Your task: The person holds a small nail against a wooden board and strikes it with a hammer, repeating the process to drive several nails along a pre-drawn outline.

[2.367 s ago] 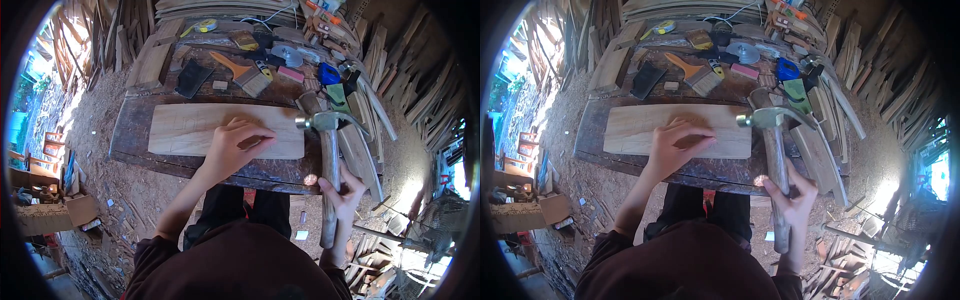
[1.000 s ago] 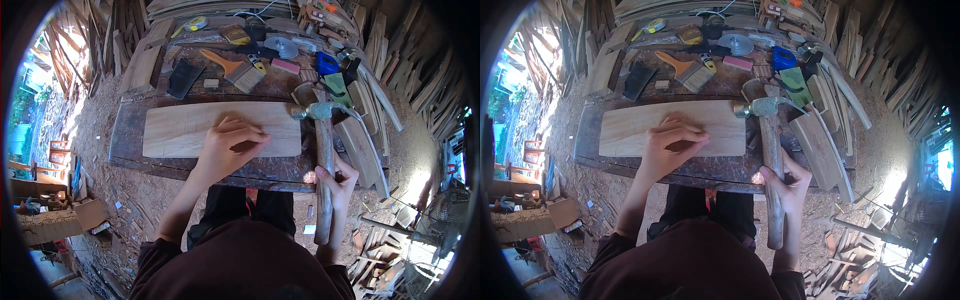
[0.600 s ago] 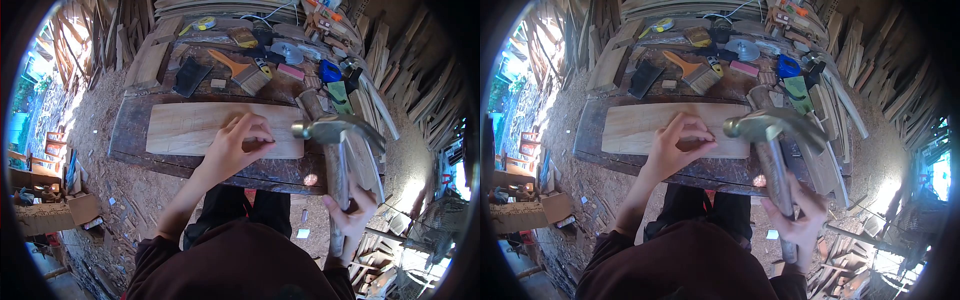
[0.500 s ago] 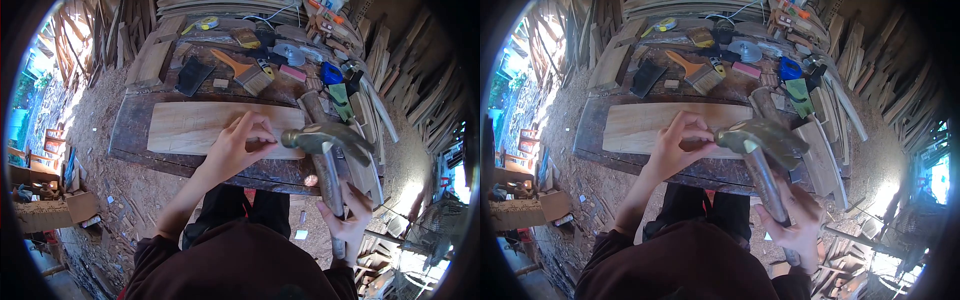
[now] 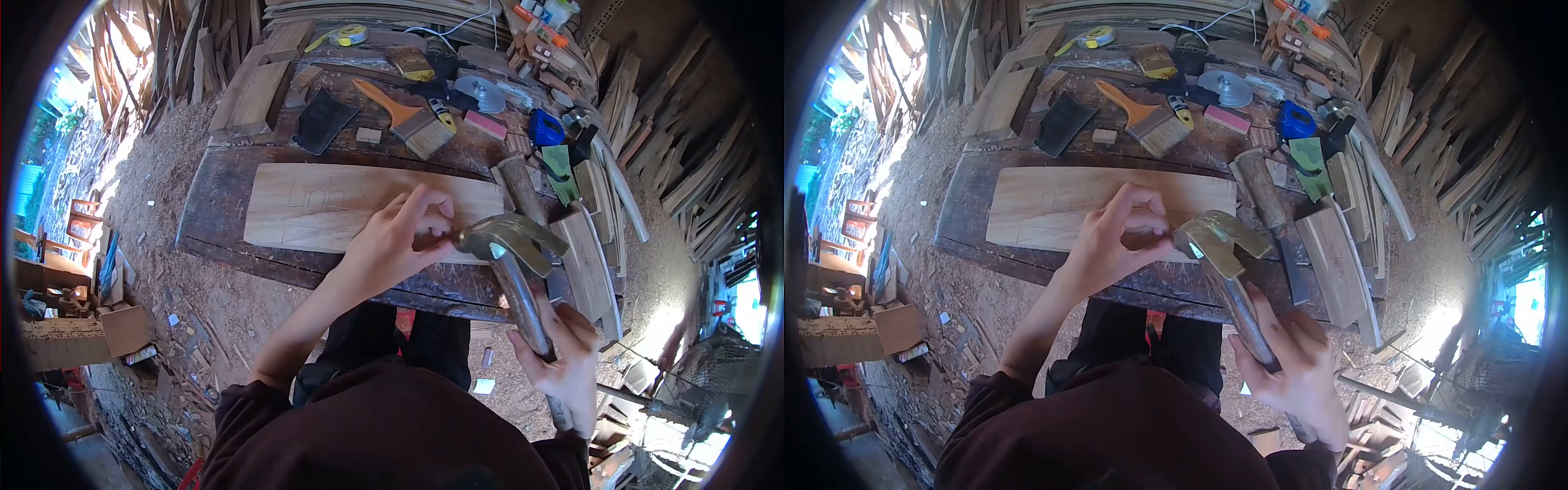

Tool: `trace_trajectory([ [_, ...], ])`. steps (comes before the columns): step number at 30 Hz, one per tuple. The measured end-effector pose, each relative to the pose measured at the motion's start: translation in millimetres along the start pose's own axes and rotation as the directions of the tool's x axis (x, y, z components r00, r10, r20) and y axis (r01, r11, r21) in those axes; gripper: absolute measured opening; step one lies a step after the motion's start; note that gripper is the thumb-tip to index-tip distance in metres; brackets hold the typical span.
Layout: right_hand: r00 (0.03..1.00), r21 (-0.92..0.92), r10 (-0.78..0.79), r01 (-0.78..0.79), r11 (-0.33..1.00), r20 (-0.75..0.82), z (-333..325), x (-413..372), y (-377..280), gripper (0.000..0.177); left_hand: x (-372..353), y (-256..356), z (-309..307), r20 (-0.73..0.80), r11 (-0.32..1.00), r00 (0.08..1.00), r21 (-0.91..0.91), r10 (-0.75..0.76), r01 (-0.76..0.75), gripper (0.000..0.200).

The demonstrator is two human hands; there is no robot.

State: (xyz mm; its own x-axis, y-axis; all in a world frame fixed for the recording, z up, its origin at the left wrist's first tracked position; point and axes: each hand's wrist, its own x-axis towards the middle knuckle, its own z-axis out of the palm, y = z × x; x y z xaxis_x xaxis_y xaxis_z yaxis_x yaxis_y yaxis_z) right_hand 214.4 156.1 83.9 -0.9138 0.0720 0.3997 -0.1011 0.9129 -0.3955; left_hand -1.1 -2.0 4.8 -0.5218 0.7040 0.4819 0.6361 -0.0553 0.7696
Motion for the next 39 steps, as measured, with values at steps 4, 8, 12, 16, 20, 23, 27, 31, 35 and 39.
trace_trajectory([
  [4, 0.999, 0.002, 0.051, -0.051, 0.999, -0.010, -1.0, -1.6, 0.5, 0.056, 1.0, 1.1, -0.8, -0.008, 1.000, 1.000, 0.014, 0.026, -0.026, 0.038],
  [8, 1.000, -0.014, -0.008, 0.007, 1.000, -0.029, 1.1, 0.3, 2.5, 0.054, 0.0, 1.0, 0.2, 0.008, 0.999, 1.000, 0.041, 0.024, -0.024, 0.039],
  [12, 0.992, -0.027, 0.064, -0.061, 0.998, 0.111, -3.1, 3.2, 2.9, 0.052, 1.7, 1.3, 2.7, -0.058, 0.999, 0.998, 0.047, 0.001, 0.002, 0.035],
  [16, 0.998, -0.025, -0.009, 0.007, 1.000, -0.055, 1.9, 1.8, 3.1, 0.054, 1.9, 2.0, 1.6, -0.038, 0.993, 0.998, 0.113, 0.045, -0.041, 0.035],
  [20, 0.991, 0.043, 0.105, -0.109, 0.993, 0.084, 0.4, 2.2, 5.7, 0.061, 2.1, 4.6, 1.4, 0.003, 0.999, 0.999, 0.021, -0.033, 0.033, 0.032],
  [23, 0.986, 0.026, 0.165, -0.166, 0.986, 0.037, -2.0, -3.7, 8.1, 0.061, 3.7, 7.1, -1.0, -0.041, 0.997, 0.997, -0.046, -0.067, 0.065, 0.025],
  [27, 0.974, 0.135, 0.187, -0.170, 0.976, -0.129, 6.0, -11.0, 19.8, 0.059, 11.5, 4.9, -2.8, -0.135, 0.981, 0.987, -0.183, -0.086, 0.060, 0.019],
  [31, 0.899, 0.334, 0.432, -0.388, 0.859, -0.067, 26.4, -23.5, 37.8, 0.057, 7.1, 1.9, -2.2, -0.046, 0.999, 0.998, 0.021, -0.044, 0.045, 0.012],
  [35, 0.836, 0.633, 0.549, -0.418, 0.652, -0.014, 53.4, -27.0, 50.8, 0.053, 7.0, -1.4, -1.7, -0.051, 0.997, 0.996, 0.032, 0.073, -0.072, 0.013],
  [39, 0.773, 0.784, 0.632, -0.426, 0.452, 0.056, 61.8, -28.2, 56.1, 0.054, 9.1, -1.3, -2.0, -0.019, 0.992, 0.993, 0.065, 0.113, -0.111, 0.011],
])
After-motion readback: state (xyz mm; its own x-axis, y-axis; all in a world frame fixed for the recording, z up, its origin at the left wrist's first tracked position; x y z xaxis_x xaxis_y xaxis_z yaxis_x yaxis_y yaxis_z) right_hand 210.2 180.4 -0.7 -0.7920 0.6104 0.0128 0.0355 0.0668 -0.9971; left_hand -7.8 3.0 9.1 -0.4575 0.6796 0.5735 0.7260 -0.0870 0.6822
